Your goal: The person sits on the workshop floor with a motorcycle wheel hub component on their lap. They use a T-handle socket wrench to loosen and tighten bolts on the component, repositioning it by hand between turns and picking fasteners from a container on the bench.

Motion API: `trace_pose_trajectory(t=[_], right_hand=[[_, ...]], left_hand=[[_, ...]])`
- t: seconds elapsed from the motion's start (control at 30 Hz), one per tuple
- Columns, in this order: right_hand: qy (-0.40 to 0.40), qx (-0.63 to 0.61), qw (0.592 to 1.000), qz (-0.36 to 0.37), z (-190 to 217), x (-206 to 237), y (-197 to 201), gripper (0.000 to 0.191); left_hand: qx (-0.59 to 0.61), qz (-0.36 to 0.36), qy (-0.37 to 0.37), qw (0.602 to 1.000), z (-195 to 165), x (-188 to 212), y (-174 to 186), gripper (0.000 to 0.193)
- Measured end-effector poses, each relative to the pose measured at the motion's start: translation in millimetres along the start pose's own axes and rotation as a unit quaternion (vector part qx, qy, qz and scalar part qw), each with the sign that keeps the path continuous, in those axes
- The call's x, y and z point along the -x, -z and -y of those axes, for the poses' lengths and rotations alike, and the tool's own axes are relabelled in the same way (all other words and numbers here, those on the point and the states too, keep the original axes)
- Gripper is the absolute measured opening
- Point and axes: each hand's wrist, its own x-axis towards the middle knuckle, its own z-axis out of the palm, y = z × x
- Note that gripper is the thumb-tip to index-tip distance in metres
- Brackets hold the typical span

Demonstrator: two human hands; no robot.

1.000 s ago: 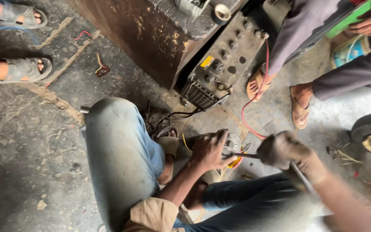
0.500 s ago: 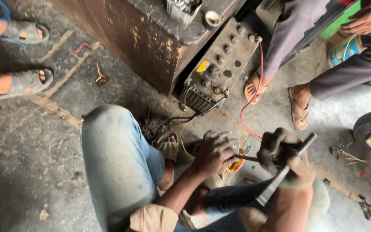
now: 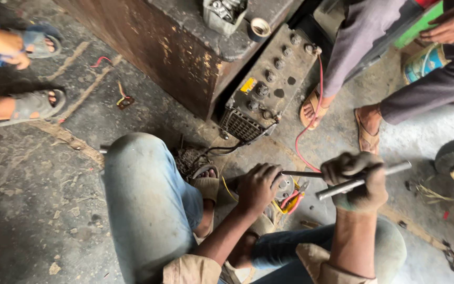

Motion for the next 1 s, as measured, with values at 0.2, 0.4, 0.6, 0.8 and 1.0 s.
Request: trace_pose_trajectory(t=[0.2, 0.4, 0.6, 0.8, 1.0], right_hand=[[-0.228, 0.045, 0.952, 0.199, 25.4, -20.3, 18.8, 0.067], [0.005, 0.091, 0.996, -0.007, -4.6, -23.7, -3.2, 0.055], [0.021, 0.863, 0.493, 0.105, 39.7, -26.9, -24.7, 0.047], [-0.428, 0.608, 0.507, 0.436, 73.7, -50.9, 14.2, 0.039], [-0.034, 0.57, 0.818, -0.073, -0.7, -29.9, -15.1, 0.034]], left_hand=[[-0.02, 0.005, 0.009, 1.0, 3.5, -0.8, -8.1, 0.031], [0.011, 0.045, 0.066, 0.997, 6.2, -2.1, -6.1, 0.032], [0.047, 0.038, 0.036, 0.998, 10.4, 7.6, -3.3, 0.028], [0.052, -0.002, 0.029, 0.998, 10.8, 16.2, -5.5, 0.023], [0.058, 0.018, 0.029, 0.998, 11.8, 14.8, -4.1, 0.021]])
